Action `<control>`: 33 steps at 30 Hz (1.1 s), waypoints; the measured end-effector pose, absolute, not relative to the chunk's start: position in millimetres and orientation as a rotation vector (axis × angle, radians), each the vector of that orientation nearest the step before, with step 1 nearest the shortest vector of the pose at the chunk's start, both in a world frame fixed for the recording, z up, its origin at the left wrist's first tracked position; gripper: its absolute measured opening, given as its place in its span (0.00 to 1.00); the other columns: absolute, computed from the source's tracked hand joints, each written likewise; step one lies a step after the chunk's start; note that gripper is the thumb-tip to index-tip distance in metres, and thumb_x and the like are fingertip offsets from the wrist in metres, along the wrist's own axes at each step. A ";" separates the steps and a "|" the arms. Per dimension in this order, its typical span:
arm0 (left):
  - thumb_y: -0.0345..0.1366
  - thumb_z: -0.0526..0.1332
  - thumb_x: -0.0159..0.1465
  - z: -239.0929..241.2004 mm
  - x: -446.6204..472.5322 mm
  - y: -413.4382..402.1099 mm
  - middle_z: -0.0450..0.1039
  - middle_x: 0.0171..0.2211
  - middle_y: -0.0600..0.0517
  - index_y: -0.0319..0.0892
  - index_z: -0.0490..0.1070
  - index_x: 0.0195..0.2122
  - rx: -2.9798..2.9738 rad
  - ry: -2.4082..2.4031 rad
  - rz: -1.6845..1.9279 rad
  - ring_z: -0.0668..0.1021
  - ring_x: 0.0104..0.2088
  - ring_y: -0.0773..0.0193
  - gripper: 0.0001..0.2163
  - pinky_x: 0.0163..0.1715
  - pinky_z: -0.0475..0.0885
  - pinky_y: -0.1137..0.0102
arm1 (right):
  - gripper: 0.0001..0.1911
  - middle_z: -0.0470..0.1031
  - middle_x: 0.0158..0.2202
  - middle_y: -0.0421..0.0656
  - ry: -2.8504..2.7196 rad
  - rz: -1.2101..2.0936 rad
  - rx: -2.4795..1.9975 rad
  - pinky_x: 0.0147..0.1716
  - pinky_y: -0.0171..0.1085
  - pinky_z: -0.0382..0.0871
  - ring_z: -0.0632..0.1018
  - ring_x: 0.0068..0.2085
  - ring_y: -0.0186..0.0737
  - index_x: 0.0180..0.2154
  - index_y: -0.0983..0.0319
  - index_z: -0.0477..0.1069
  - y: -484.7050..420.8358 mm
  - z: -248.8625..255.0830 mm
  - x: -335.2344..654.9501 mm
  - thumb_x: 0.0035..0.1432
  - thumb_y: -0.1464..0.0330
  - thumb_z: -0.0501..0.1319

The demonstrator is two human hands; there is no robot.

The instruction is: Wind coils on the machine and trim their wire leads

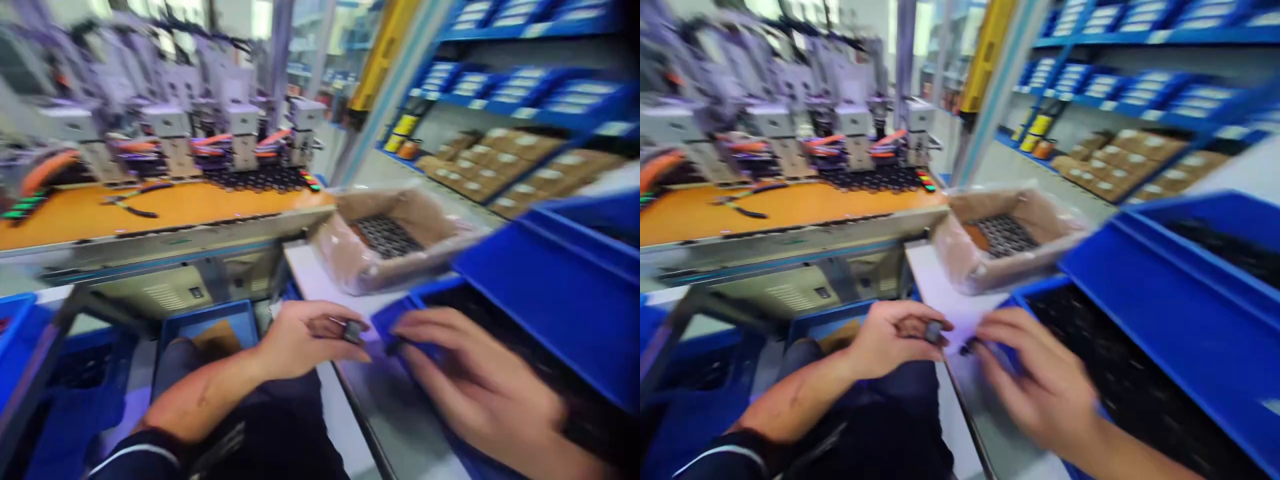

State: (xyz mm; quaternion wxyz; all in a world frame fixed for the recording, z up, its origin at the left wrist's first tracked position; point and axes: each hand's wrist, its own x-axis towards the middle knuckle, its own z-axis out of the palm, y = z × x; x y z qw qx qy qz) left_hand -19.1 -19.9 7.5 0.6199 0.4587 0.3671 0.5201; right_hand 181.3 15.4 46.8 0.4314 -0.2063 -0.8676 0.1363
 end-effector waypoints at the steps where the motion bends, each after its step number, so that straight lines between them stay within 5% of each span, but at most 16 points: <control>1: 0.36 0.78 0.45 8.0 -17.3 -18.9 0.81 0.28 0.48 0.35 0.80 0.40 1.030 0.806 1.202 0.82 0.30 0.63 0.21 0.34 0.79 0.71 | 0.08 0.75 0.38 0.45 -2.183 0.365 -0.525 0.39 0.33 0.76 0.77 0.39 0.36 0.43 0.62 0.72 13.4 44.8 183.1 0.62 0.77 0.60; 9: 0.19 0.75 0.45 1.7 7.2 -9.9 0.83 0.29 0.52 0.38 0.80 0.37 0.920 0.547 1.295 0.84 0.29 0.66 0.18 0.31 0.80 0.77 | 0.11 0.72 0.39 0.47 -2.126 0.412 -0.503 0.37 0.36 0.76 0.76 0.40 0.37 0.46 0.64 0.71 16.3 28.9 185.6 0.62 0.78 0.59; 15: 0.20 0.74 0.48 1.3 7.4 -10.8 0.84 0.32 0.51 0.39 0.80 0.39 0.973 0.578 1.342 0.85 0.32 0.64 0.17 0.35 0.81 0.74 | 0.17 0.72 0.44 0.52 -2.249 0.265 -0.380 0.42 0.42 0.78 0.76 0.46 0.43 0.53 0.67 0.69 20.1 28.7 193.3 0.62 0.75 0.61; 27: 0.25 0.77 0.45 5.5 5.8 -16.9 0.83 0.28 0.51 0.37 0.79 0.36 1.007 0.662 1.294 0.84 0.29 0.62 0.17 0.31 0.82 0.70 | 0.09 0.75 0.36 0.48 -2.316 -0.226 -0.291 0.36 0.40 0.78 0.77 0.40 0.42 0.45 0.67 0.73 23.1 33.1 195.5 0.66 0.69 0.62; 33: 0.28 0.77 0.46 -0.7 20.6 -26.1 0.83 0.33 0.50 0.38 0.76 0.36 1.043 0.740 1.461 0.84 0.34 0.63 0.17 0.38 0.81 0.70 | 0.07 0.75 0.34 0.49 -2.277 -0.412 -0.234 0.32 0.42 0.78 0.78 0.38 0.44 0.42 0.70 0.73 20.2 33.3 195.7 0.65 0.72 0.59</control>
